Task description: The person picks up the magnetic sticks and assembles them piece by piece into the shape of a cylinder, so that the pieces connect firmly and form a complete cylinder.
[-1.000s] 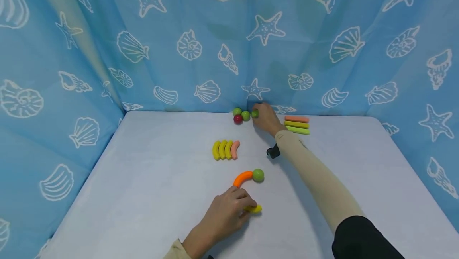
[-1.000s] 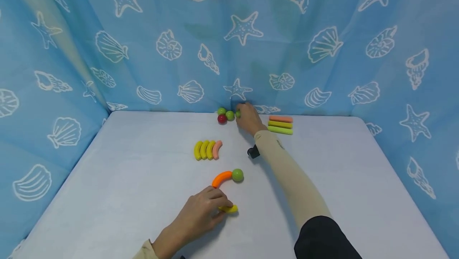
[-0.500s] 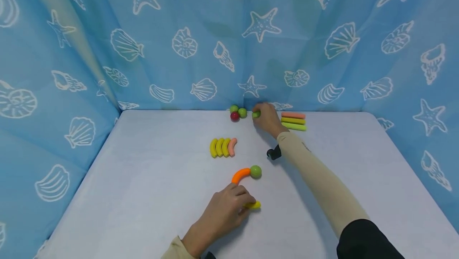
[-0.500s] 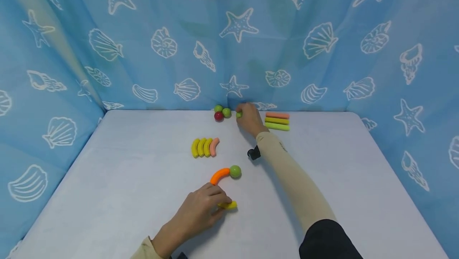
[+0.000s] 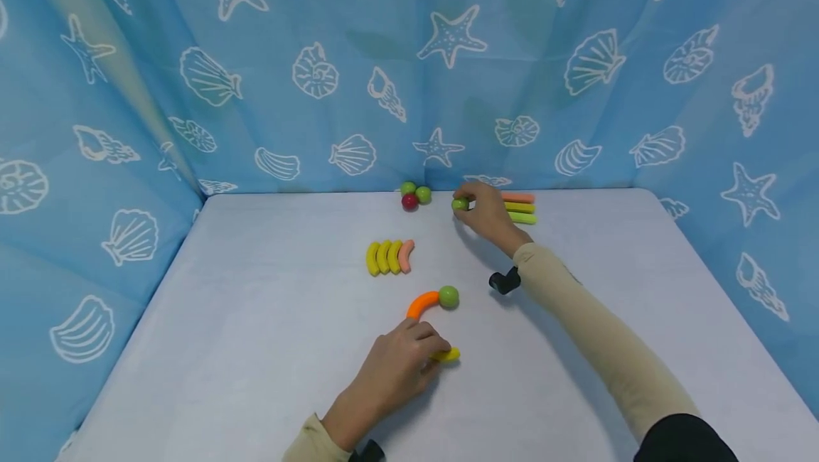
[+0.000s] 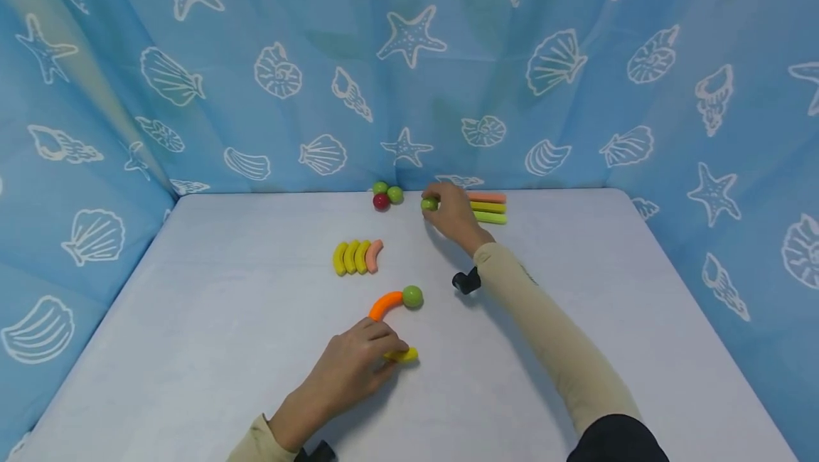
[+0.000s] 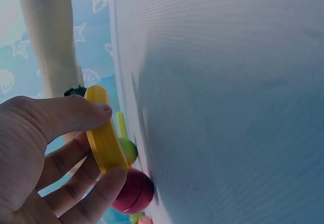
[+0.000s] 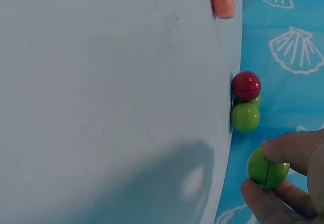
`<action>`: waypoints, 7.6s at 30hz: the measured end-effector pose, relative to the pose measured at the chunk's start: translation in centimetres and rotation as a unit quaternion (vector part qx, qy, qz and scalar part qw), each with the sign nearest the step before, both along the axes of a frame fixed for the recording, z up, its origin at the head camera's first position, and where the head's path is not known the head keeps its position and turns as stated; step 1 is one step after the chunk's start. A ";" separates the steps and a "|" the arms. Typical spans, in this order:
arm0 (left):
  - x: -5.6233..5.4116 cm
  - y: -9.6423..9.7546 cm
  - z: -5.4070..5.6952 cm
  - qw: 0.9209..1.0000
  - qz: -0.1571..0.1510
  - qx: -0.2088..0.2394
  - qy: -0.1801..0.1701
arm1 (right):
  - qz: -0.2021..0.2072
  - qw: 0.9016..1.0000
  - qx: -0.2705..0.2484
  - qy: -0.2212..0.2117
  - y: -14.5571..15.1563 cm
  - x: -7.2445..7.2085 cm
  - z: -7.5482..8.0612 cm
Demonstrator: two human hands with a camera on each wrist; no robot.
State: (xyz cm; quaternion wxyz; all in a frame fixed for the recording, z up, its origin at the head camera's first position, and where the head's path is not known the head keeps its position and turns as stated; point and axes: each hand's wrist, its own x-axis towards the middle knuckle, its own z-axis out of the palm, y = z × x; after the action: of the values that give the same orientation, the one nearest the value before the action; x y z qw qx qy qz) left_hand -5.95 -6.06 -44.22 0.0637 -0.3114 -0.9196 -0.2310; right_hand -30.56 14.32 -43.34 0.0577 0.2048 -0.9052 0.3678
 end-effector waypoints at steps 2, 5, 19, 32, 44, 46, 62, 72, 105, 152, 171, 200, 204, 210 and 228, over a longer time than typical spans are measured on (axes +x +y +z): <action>0.0 0.0 0.0 1.000 0.000 0.001 0.007 | -0.005 1.000 0.001 -0.004 0.4 0.5 0.0; 0.0 0.0 0.0 1.000 -0.002 0.005 0.013 | -0.007 1.000 -0.001 -0.010 1.1 1.2 -0.1; -0.1 0.1 -0.2 1.000 0.003 0.009 0.013 | -0.003 0.999 -0.043 0.006 3.4 6.6 -0.2; -0.2 0.4 -0.2 1.000 0.003 0.014 0.024 | 0.014 0.999 -0.043 0.022 4.5 10.9 -0.2; -0.3 0.6 -0.2 1.000 0.006 0.006 0.020 | 0.028 0.998 -0.051 0.021 5.2 13.7 -0.7; -0.3 0.7 -0.2 1.000 0.007 0.005 0.020 | 0.029 0.998 -0.059 0.014 5.2 14.3 -0.7; -0.4 0.7 0.1 1.000 0.018 0.002 0.024 | 0.047 0.985 -0.139 -0.086 5.6 17.5 -1.6; -0.3 0.8 0.1 0.999 0.019 0.001 0.033 | 0.094 0.964 -0.197 -0.149 5.2 19.5 -1.9; -0.3 -0.6 0.3 0.994 0.062 0.073 0.047 | 0.120 0.966 -0.162 -0.163 4.1 21.5 -2.7; -1.4 -2.7 0.4 0.970 0.129 0.076 -0.193 | 0.078 0.986 -0.109 -0.101 3.5 21.2 -2.5; 0.9 -0.7 0.8 0.977 0.079 0.058 -0.191 | 0.041 0.994 -0.079 -0.058 3.2 19.9 -2.1; -1.5 -2.7 1.7 0.985 0.129 0.105 -0.047 | -0.058 0.993 -0.058 -0.087 3.6 21.9 -1.0; -2.0 -2.9 0.9 0.983 0.127 0.108 -0.081 | -0.068 0.979 -0.099 -0.163 3.7 22.8 -1.2; -2.4 -2.5 -0.1 0.980 0.117 0.117 -0.110 | -0.061 0.957 -0.168 -0.229 3.6 23.4 -1.5; -1.2 -3.0 0.2 0.976 0.104 0.105 -0.159 | -0.072 0.961 -0.155 -0.216 2.8 20.8 -1.6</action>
State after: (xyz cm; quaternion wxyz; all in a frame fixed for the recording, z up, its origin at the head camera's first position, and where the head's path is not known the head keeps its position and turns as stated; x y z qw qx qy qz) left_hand -7.18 -9.04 -44.00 -0.0270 -0.1648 -0.9159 -0.3649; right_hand -9.78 17.10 -44.89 -0.0815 0.0432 -0.8404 0.5341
